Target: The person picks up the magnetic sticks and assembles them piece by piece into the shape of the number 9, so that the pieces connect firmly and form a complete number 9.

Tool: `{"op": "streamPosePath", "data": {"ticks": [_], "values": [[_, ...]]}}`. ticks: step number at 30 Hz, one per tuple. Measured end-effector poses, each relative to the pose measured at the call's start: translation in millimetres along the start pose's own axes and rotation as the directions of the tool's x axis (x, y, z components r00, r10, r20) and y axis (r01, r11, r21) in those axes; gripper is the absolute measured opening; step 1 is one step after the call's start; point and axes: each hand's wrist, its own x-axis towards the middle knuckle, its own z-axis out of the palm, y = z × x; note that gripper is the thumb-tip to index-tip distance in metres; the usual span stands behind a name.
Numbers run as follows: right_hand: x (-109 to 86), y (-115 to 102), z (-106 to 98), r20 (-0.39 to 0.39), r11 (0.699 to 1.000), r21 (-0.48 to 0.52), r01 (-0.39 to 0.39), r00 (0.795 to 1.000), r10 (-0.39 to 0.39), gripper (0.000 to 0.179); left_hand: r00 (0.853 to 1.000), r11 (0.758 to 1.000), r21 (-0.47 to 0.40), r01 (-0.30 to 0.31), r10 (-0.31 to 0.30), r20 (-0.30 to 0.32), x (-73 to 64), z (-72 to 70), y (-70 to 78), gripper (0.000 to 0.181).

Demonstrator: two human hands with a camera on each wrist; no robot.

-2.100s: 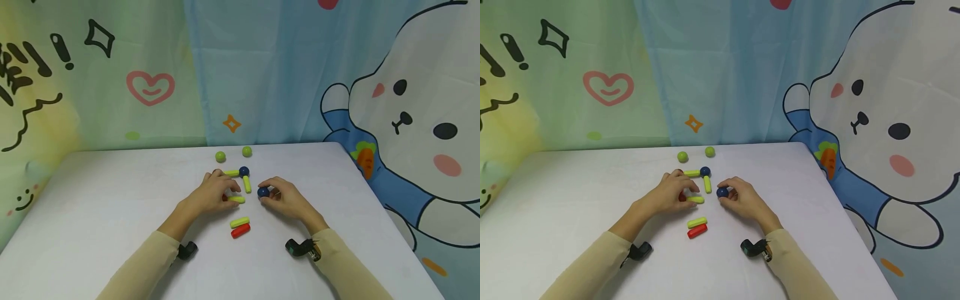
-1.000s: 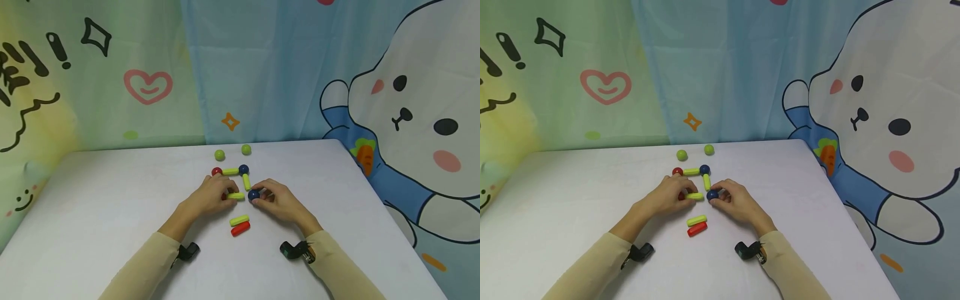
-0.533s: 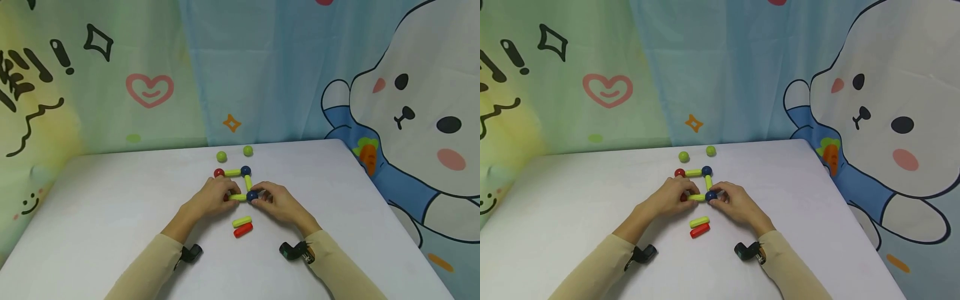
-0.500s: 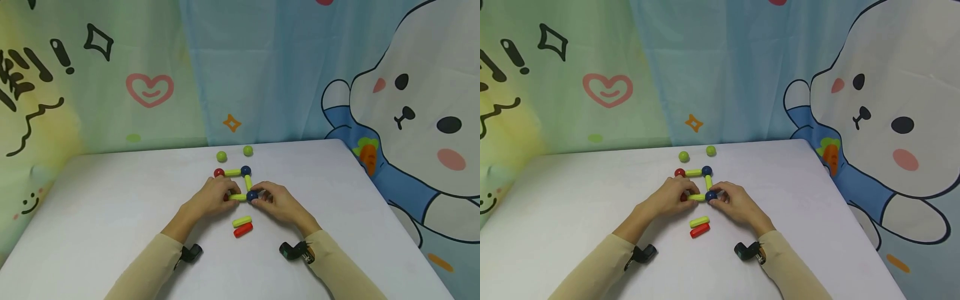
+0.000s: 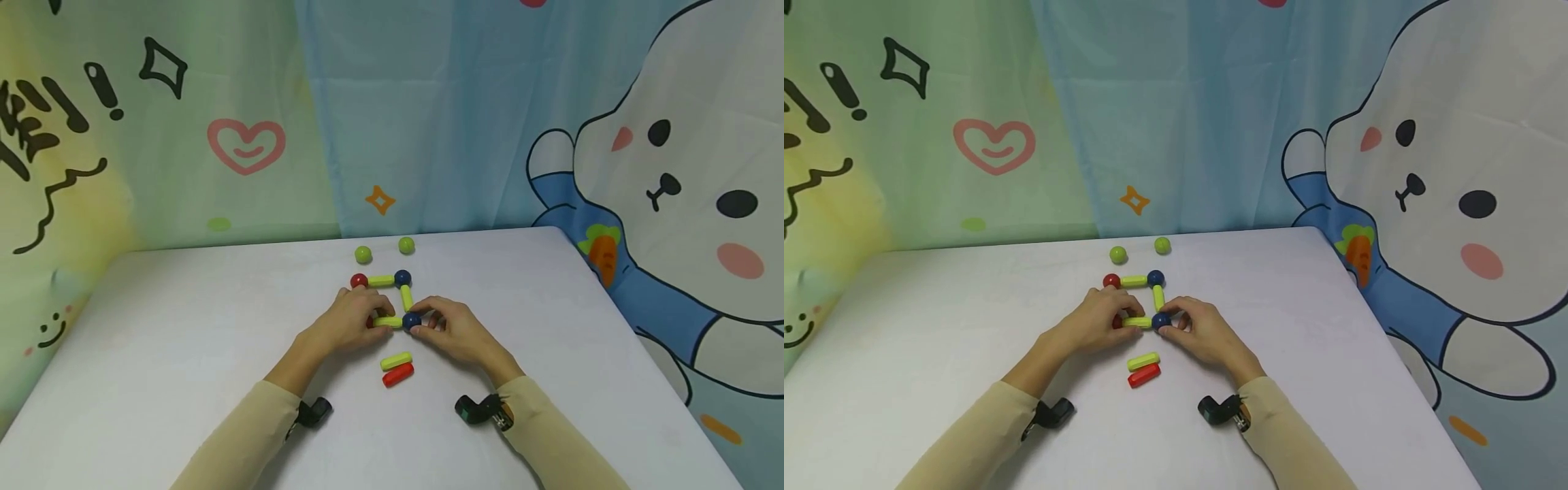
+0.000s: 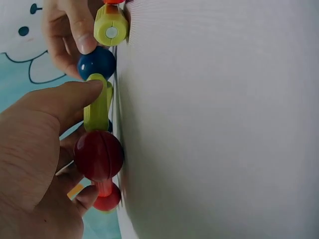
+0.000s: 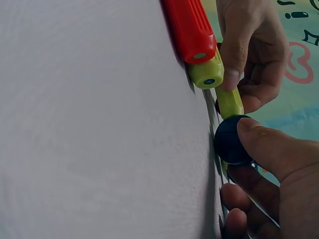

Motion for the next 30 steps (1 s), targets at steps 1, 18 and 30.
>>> {"op": "streamPosePath", "data": {"ticks": [1, 18, 30], "values": [[-0.4, 0.2, -0.2, -0.003, 1.0, 0.003, -0.008, 1.0, 0.008, 0.031, 1.0, 1.0, 0.0, 0.0, 0.0, -0.002, 0.7, 0.2, 1.3, 0.024], [-2.7, 1.2, -0.7, 0.001, 0.997, 0.044, -0.056, 0.998, 0.056, 0.027, 0.994, 0.994, 0.035, 0.1, -0.101, 0.032, 11.3, 7.3, 17.7, 0.028], [2.2, 3.3, -5.0, 0.001, 0.997, 0.062, -0.051, 0.999, 0.051, 0.019, 0.994, 0.993, 0.06, 0.105, -0.107, 0.018, 14.6, 12.0, 19.5, 0.034]]}}
